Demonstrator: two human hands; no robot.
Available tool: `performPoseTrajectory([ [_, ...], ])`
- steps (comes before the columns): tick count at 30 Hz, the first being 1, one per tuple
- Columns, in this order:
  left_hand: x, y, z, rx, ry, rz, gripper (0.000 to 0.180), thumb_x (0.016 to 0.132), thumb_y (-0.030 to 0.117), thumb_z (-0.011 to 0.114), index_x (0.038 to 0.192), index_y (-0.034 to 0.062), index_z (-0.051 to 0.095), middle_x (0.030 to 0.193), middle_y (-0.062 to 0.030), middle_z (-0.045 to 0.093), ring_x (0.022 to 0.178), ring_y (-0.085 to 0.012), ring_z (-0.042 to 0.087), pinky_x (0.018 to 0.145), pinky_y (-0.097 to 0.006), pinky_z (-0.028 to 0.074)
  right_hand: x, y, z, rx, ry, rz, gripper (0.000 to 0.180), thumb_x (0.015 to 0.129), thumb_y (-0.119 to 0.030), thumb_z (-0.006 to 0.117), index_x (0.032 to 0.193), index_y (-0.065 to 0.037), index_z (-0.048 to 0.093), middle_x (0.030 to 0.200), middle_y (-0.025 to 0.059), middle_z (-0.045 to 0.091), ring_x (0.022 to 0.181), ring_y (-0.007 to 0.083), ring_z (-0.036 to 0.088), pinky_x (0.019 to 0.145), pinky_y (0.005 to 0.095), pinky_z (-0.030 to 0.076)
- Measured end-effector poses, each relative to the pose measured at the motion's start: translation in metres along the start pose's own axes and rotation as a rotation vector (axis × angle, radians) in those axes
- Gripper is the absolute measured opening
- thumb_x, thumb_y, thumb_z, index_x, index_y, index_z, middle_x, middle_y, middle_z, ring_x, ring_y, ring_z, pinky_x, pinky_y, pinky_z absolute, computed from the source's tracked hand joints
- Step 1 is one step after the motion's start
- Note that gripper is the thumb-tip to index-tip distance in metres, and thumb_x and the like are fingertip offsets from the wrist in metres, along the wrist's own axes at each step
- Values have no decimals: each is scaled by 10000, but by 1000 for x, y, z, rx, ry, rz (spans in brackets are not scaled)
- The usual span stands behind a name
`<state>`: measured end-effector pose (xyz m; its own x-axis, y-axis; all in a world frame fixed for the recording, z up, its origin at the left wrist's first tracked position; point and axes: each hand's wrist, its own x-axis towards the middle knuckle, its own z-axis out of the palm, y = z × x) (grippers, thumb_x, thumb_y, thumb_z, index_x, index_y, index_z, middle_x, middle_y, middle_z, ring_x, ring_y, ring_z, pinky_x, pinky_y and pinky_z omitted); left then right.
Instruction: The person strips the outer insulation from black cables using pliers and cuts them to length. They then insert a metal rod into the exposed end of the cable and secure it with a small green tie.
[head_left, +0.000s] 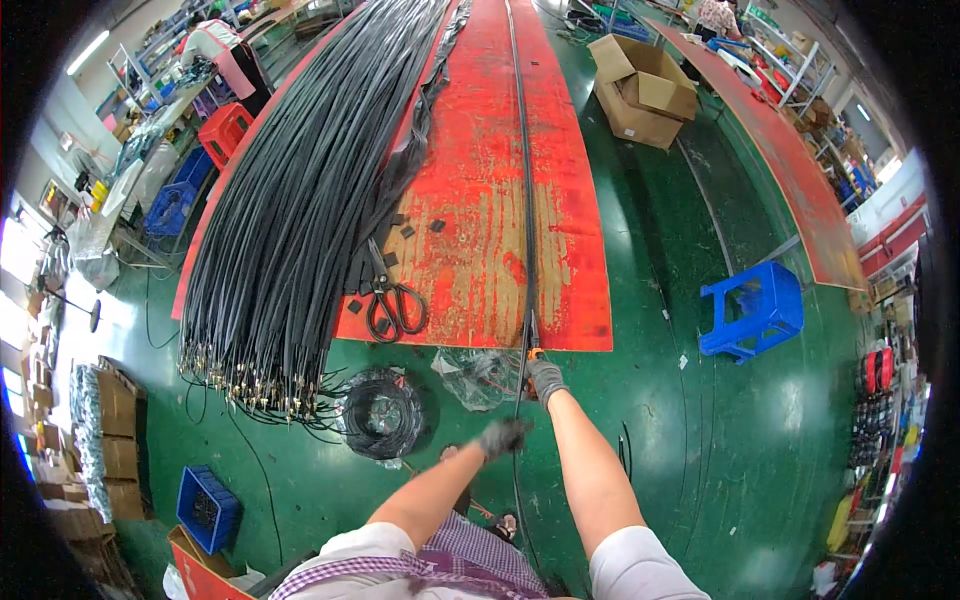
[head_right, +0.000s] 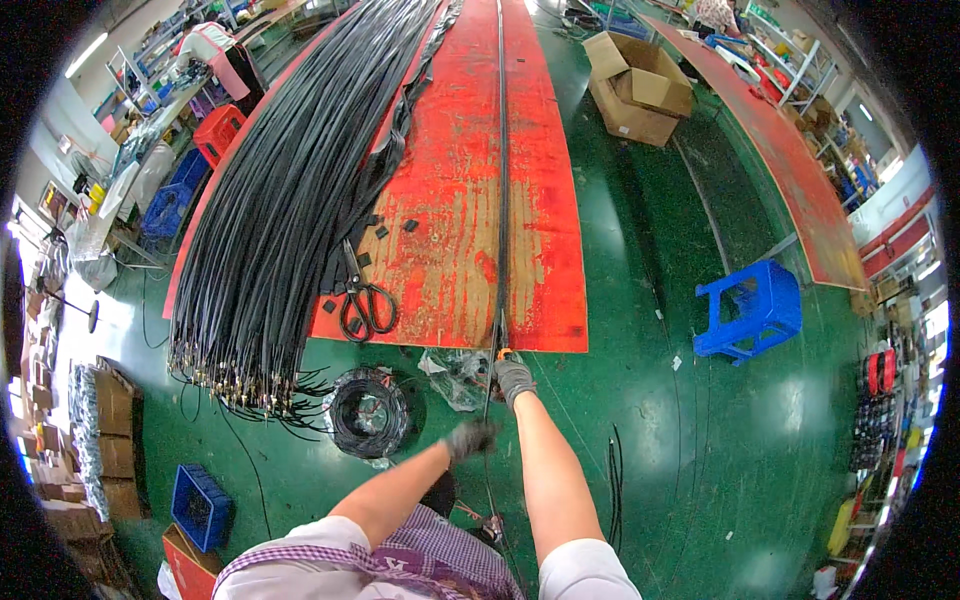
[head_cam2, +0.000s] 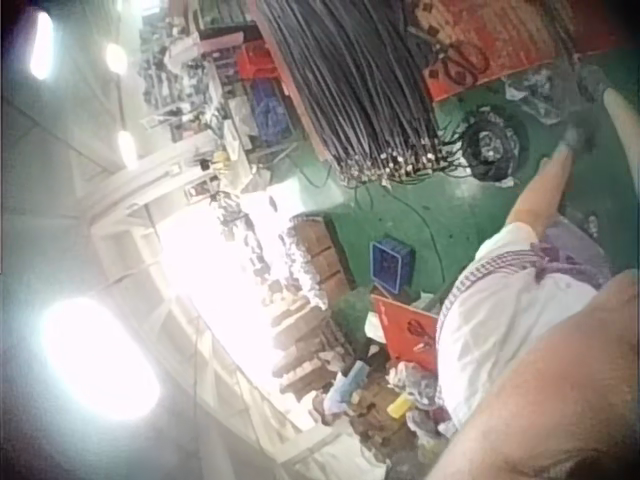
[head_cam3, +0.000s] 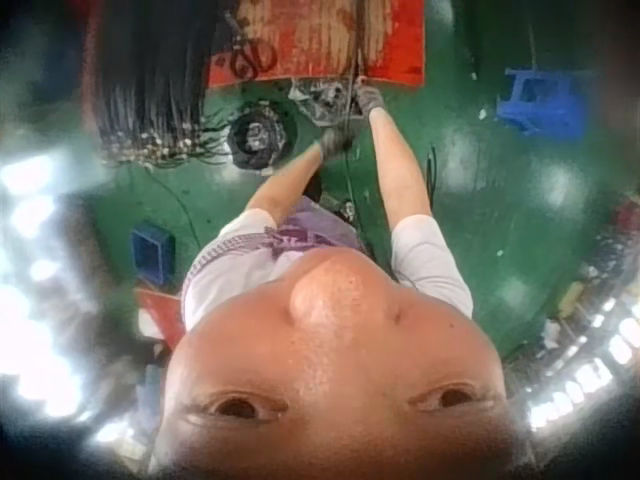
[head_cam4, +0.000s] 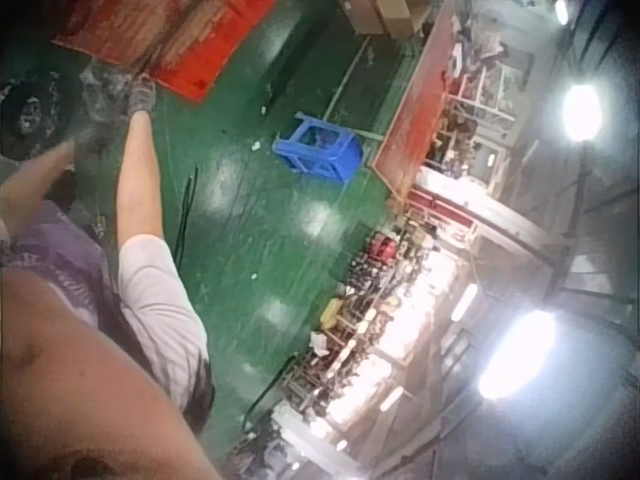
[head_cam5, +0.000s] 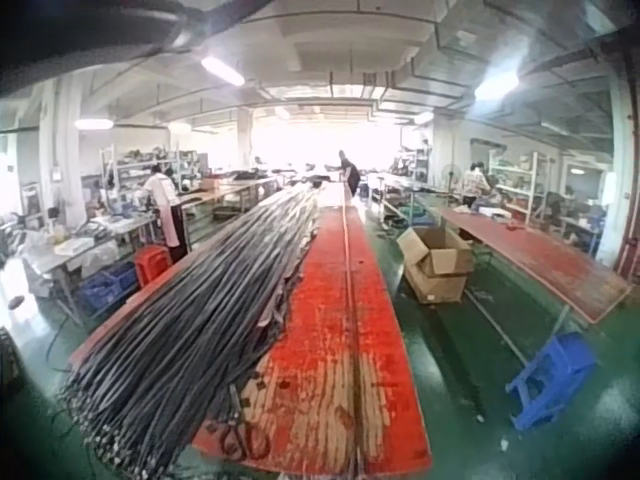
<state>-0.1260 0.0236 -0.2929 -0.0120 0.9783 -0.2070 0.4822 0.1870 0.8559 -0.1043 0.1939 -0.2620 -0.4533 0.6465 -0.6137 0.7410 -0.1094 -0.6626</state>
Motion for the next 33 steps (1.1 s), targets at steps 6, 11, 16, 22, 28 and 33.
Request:
performPoseTrajectory([
  [6, -124, -36, 160, -200, -327, -825, 216, 783, 209, 413, 911, 108, 554, 896, -74, 581, 801, -227, 543, 694, -327, 413, 24, 27, -1, -73, 67, -104, 288, 697, -291, 406, 714, -44, 555, 733, 163, 561, 704, 292, 536, 614, 380, 399],
  [11, -141, 20, 121, -170, -497, -481, 329, 809, 146, 291, 1111, 91, 411, 1035, -106, 488, 958, -229, 466, 816, -278, 373, 44, 45, 6, 35, 131, -58, 268, 654, -298, 455, 725, -62, 563, 736, 153, 563, 700, 302, 535, 594, 398, 402],
  [16, -159, -32, 160, 515, -546, 24, 335, 756, 125, 386, 1088, 98, 426, 1003, -107, 489, 928, -210, 478, 779, -283, 400, 47, 41, 1, -93, 122, -73, 268, 666, -284, 438, 729, -56, 565, 724, 158, 559, 702, 301, 536, 603, 393, 397],
  [22, -137, -22, 139, 698, -622, 53, 303, 774, 206, 436, 1040, 61, 453, 1004, -100, 523, 892, -191, 525, 720, -323, 431, 21, 16, 3, -45, 119, -42, 313, 686, -300, 436, 756, -22, 562, 731, 168, 558, 716, 296, 528, 631, 382, 386],
  [28, 2, 43, -55, 785, -236, 56, 522, 692, 262, 547, 1157, 120, 356, 866, -61, 560, 694, -186, 559, 527, -290, 447, 44, 45, 9, 197, 195, -9, 215, 656, -308, 534, 598, -106, 490, 501, 41, 436, 447, 164, 432, 401, 312, 334],
  [33, 50, 85, -112, -246, -306, -576, 448, 699, 251, 553, 1108, 178, 387, 868, -39, 555, 708, -176, 546, 540, -306, 439, 45, 64, -5, 257, 41, -202, 270, 706, -350, 487, 594, -104, 486, 495, 53, 449, 404, 176, 444, 378, 331, 382],
])
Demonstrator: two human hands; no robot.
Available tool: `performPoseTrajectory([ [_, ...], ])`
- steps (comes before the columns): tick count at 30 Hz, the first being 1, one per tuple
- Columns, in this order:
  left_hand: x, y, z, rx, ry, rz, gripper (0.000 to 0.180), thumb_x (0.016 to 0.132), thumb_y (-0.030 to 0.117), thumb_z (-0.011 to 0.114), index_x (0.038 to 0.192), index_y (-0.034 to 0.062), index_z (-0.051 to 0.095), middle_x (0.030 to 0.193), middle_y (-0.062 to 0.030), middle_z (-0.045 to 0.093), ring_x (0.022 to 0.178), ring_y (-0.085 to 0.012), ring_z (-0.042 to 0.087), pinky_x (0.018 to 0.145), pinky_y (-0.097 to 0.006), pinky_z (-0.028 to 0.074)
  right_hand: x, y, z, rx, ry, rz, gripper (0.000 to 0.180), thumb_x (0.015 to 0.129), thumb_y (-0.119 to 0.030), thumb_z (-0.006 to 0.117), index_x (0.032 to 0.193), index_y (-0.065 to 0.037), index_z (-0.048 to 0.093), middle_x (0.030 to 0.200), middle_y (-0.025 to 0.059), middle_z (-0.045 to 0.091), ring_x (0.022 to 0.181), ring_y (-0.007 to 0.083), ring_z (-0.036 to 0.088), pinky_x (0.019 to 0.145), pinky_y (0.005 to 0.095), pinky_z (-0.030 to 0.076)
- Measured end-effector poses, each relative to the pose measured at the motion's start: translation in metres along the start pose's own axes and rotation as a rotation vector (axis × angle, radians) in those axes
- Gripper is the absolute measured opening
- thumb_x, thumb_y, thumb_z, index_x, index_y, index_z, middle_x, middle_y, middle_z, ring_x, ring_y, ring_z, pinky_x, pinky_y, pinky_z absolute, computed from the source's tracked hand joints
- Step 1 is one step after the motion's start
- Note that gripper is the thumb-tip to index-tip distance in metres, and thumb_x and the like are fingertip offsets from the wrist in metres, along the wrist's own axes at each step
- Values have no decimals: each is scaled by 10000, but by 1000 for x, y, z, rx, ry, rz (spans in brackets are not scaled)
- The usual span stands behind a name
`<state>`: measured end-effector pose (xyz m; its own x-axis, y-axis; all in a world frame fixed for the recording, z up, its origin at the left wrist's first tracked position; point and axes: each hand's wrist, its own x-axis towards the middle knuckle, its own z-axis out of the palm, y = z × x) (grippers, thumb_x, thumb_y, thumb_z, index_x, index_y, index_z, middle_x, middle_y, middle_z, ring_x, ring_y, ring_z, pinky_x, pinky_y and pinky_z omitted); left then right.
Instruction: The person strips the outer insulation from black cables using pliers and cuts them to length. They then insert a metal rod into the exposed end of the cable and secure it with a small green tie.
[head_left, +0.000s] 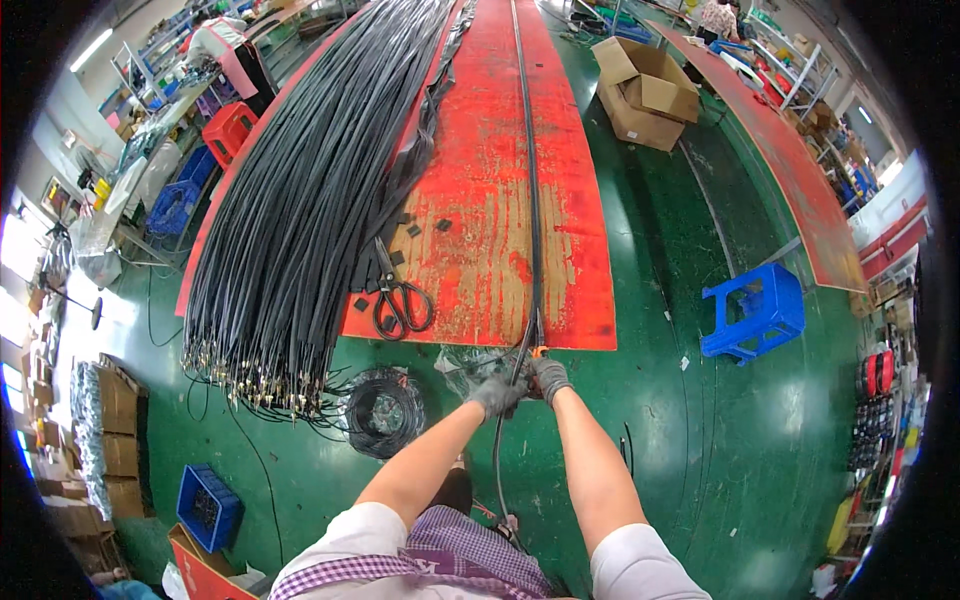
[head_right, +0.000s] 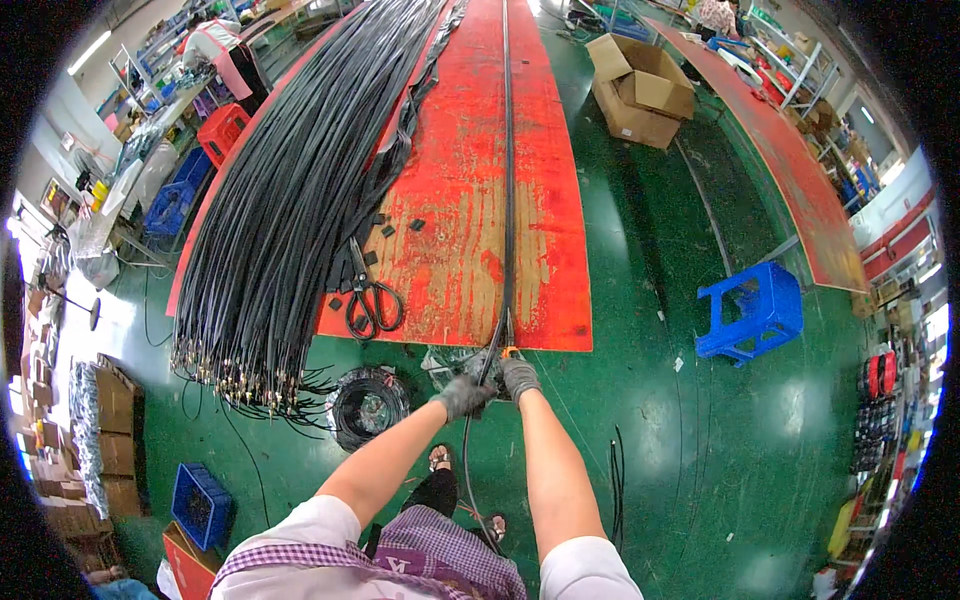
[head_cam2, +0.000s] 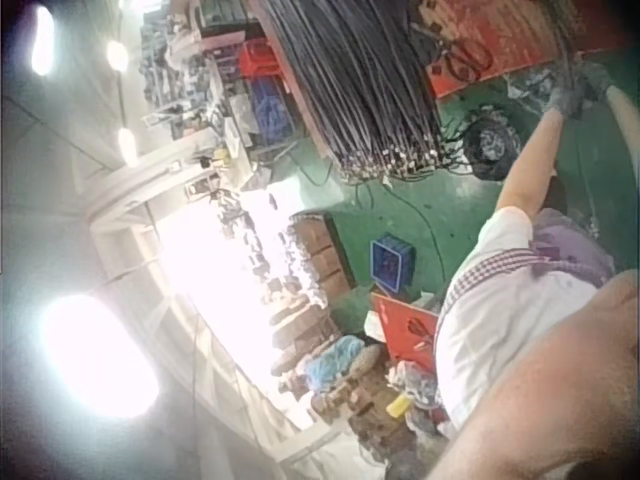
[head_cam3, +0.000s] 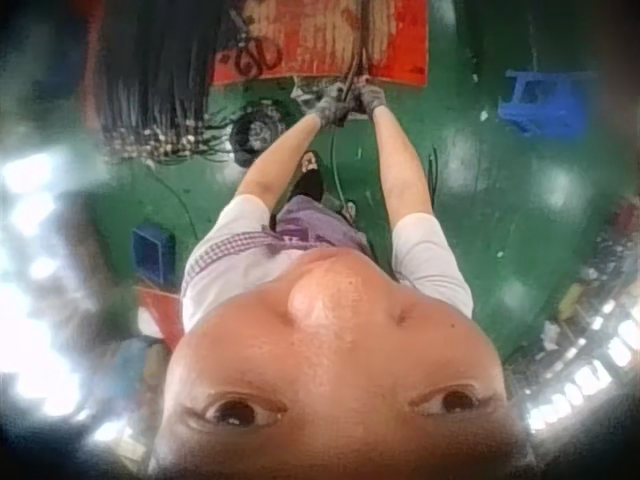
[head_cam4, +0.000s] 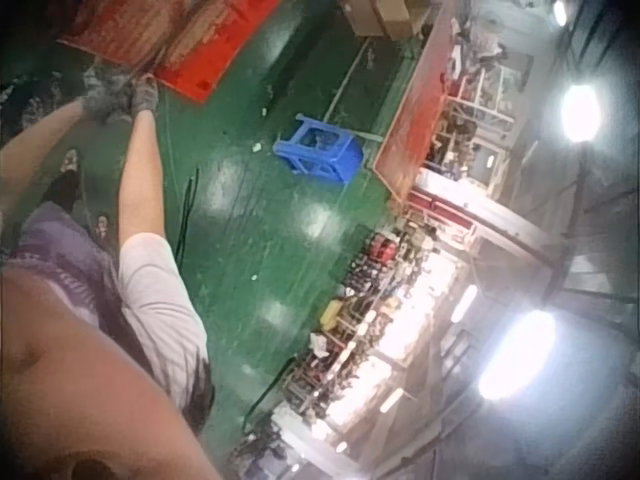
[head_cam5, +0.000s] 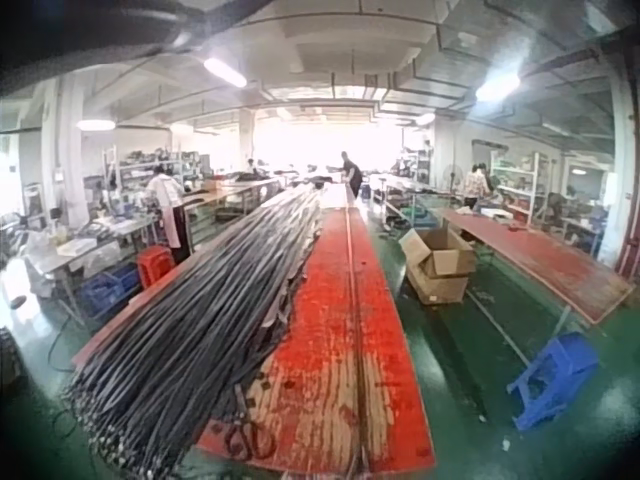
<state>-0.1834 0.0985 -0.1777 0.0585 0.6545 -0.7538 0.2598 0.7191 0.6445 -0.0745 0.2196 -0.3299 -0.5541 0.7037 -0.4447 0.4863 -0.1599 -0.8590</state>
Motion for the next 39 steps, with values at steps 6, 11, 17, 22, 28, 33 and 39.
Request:
performPoseTrajectory([
  [6, -12, -131, 137, -460, 124, -43, 360, 756, 310, 516, 979, 28, 503, 722, -62, 547, 638, -150, 494, 574, -290, 402, -33, -63, 7, -23, 56, 261, 253, 728, -282, 451, 605, -72, 518, 513, 61, 482, 454, 167, 482, 420, 305, 372],
  [11, 9, -180, 200, -430, 228, -54, 357, 752, 339, 506, 929, 30, 529, 740, -93, 568, 592, -189, 500, 536, -315, 394, -48, -92, 12, 129, 72, 329, 252, 720, -299, 486, 566, -100, 473, 459, 20, 401, 356, 148, 411, 341, 289, 354],
  [17, -3, -161, 181, -88, 193, -73, 297, 755, 194, 508, 1009, 41, 492, 683, -55, 532, 558, -185, 471, 469, -310, 374, -25, -43, 0, 128, 94, 302, 182, 687, -256, 479, 591, -104, 452, 474, 30, 401, 360, 173, 430, 331, 334, 398],
  [22, 66, -238, 203, 463, 608, 354, 314, 765, 295, 461, 953, 44, 488, 705, -85, 532, 579, -212, 485, 540, -319, 408, -20, -62, 20, 48, 17, 302, 179, 691, -257, 481, 600, -106, 455, 496, 33, 416, 362, 171, 428, 326, 330, 397],
  [28, -28, -1, 17, -433, 322, 159, 354, 762, 347, 489, 902, 23, 509, 621, -70, 532, 502, -168, 500, 465, -302, 412, -12, -40, 5, -76, 21, 300, 285, 670, -313, 471, 617, -39, 532, 572, 93, 480, 537, 190, 449, 506, 337, 350],
  [33, 30, -62, 48, -270, 54, 113, 217, 744, 243, 484, 756, 42, 566, 635, -76, 555, 585, -191, 552, 497, -320, 428, 11, 8, -19, -12, 102, 190, 321, 697, -356, 487, 654, -40, 522, 576, 76, 470, 522, 183, 435, 478, 333, 340],
  [39, 31, -225, 197, -49, 53, -46, 228, 713, 220, 483, 854, 48, 531, 751, -65, 564, 599, -235, 535, 542, -356, 424, -30, -64, 4, 299, 21, 425, 209, 707, -288, 487, 635, -94, 453, 502, 52, 447, 371, 179, 435, 322, 309, 326],
])
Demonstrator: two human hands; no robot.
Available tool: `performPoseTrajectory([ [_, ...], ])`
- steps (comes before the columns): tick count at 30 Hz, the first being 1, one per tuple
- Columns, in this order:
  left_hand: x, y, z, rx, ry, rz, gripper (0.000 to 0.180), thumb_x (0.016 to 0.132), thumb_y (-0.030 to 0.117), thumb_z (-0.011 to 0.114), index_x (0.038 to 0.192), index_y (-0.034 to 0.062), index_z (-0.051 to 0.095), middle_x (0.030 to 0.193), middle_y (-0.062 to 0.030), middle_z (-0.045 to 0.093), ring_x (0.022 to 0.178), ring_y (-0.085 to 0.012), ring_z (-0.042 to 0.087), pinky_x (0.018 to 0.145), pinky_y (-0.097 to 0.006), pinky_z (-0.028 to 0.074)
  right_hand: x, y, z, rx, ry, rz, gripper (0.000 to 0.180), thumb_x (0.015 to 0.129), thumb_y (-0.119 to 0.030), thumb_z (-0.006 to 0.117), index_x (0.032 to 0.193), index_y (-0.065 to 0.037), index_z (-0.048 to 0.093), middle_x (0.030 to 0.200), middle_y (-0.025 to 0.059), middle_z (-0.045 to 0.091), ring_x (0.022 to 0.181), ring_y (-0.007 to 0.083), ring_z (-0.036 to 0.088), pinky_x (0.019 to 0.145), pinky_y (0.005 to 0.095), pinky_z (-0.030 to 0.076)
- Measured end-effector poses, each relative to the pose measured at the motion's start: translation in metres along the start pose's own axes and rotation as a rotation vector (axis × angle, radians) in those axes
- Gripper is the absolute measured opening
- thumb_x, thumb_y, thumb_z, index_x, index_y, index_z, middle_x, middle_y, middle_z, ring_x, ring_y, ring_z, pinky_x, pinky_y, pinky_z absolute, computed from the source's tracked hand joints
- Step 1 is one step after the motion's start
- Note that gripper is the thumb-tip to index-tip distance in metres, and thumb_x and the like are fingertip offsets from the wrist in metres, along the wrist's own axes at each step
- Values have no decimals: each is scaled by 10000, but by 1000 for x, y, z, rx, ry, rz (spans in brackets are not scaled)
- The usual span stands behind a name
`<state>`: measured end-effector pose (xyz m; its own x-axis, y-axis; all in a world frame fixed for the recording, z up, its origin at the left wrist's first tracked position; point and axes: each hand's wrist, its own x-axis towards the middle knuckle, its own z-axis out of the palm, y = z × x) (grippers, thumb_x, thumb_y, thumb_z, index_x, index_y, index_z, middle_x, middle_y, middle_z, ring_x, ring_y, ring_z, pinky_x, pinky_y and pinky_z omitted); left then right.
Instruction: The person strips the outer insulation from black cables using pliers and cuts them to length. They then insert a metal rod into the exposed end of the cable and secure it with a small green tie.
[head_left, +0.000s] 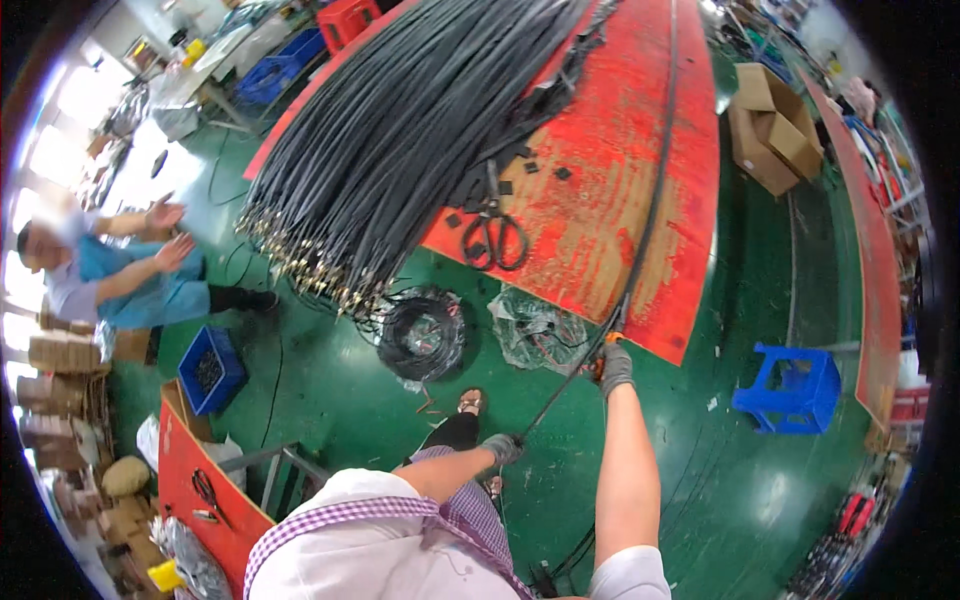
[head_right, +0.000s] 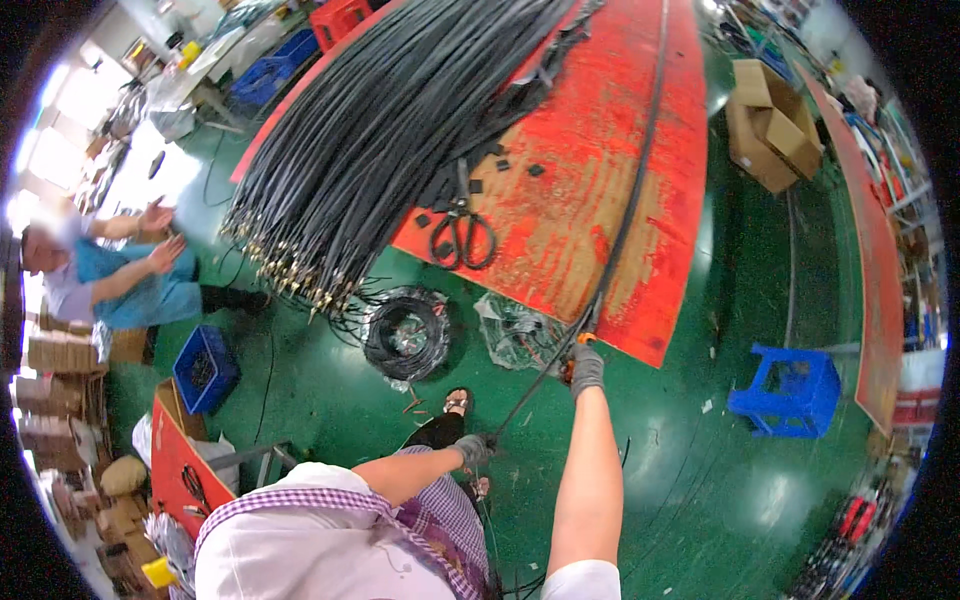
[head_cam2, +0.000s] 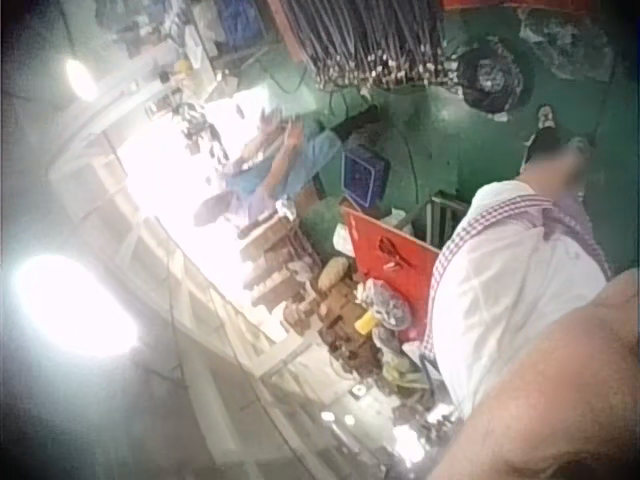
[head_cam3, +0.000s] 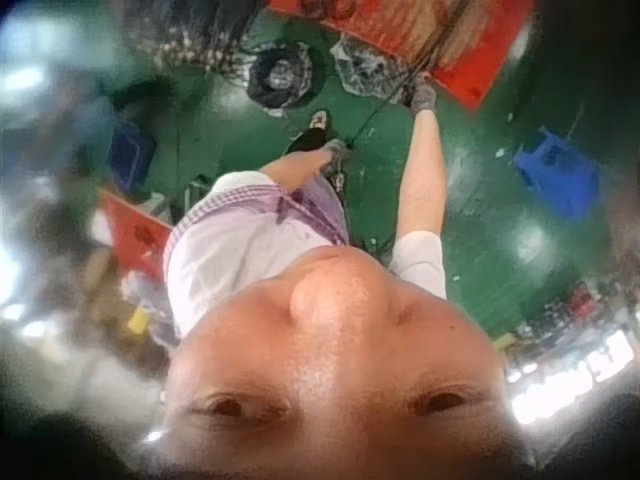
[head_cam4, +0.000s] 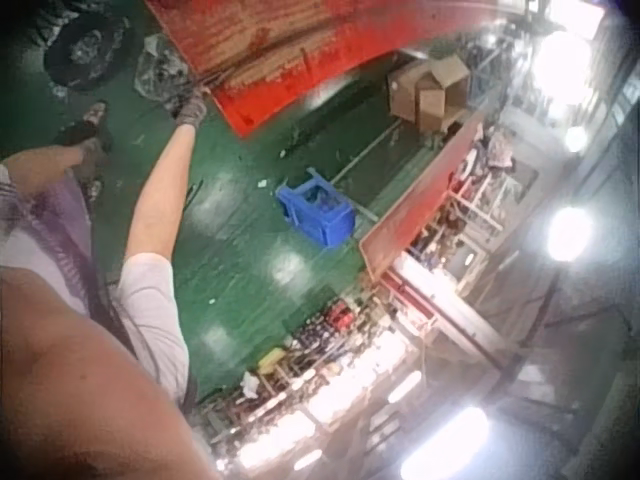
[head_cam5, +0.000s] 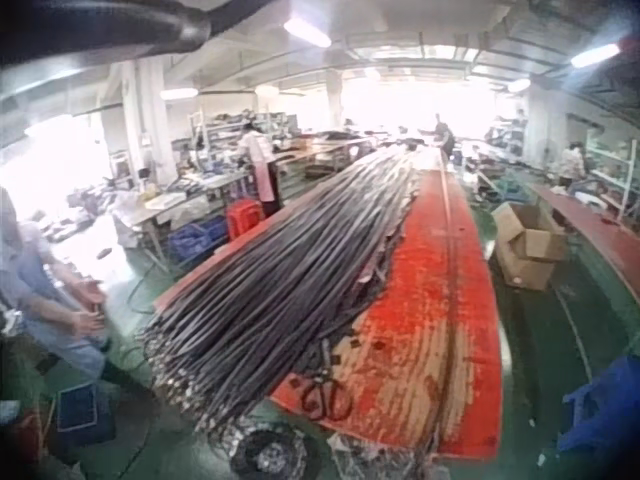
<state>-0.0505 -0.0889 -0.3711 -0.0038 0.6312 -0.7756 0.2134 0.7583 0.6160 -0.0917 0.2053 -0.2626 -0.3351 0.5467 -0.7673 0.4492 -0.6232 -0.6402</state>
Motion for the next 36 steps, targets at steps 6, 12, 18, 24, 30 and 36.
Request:
performPoseTrajectory([
  [6, -20, -18, 17, 34, -3, -152, 207, 726, 244, 457, 803, 69, 537, 693, -61, 556, 573, -210, 521, 523, -357, 409, -22, -10, 11, 125, -50, -21, 141, 665, -217, 478, 596, -112, 413, 455, 37, 403, 351, 179, 413, 299, 302, 310],
  [12, -6, -16, 10, -24, 47, -206, 211, 739, 268, 431, 752, 91, 544, 636, -56, 548, 546, -185, 508, 504, -358, 394, -14, -8, 11, 148, -66, -23, 114, 636, -185, 459, 576, -126, 382, 479, 29, 383, 367, 168, 369, 312, 302, 288],
  [18, -28, 137, -97, -151, 513, 132, 217, 692, 235, 449, 716, 35, 530, 587, -134, 538, 525, -270, 524, 504, -372, 411, -39, -25, 13, 139, -21, 85, 144, 645, -207, 456, 568, -142, 353, 480, 18, 367, 375, 162, 333, 340, 275, 277],
  [24, 20, 138, -112, 320, -22, 136, 189, 694, 198, 440, 732, 35, 528, 687, -125, 554, 594, -248, 512, 538, -370, 413, -12, -24, 3, -26, 2, 75, 86, 588, -95, 430, 644, -134, 376, 505, 29, 363, 385, 166, 338, 343, 278, 264],
  [30, 0, 53, -31, 133, 344, -25, 230, 748, 213, 396, 743, 68, 575, 690, -78, 554, 605, -220, 499, 559, -346, 419, -40, -27, 18, 237, -48, 44, 89, 646, -148, 478, 691, -139, 402, 517, 12, 391, 371, 159, 340, 330, 280, 260],
  [36, -33, 17, -33, 270, 196, 89, 257, 716, 244, 454, 851, 63, 577, 901, -104, 564, 849, -245, 530, 728, -329, 420, -27, -21, 13, 92, 18, 32, 235, 706, -347, 555, 648, -150, 442, 527, 0, 389, 437, 139, 371, 399, 291, 300],
])
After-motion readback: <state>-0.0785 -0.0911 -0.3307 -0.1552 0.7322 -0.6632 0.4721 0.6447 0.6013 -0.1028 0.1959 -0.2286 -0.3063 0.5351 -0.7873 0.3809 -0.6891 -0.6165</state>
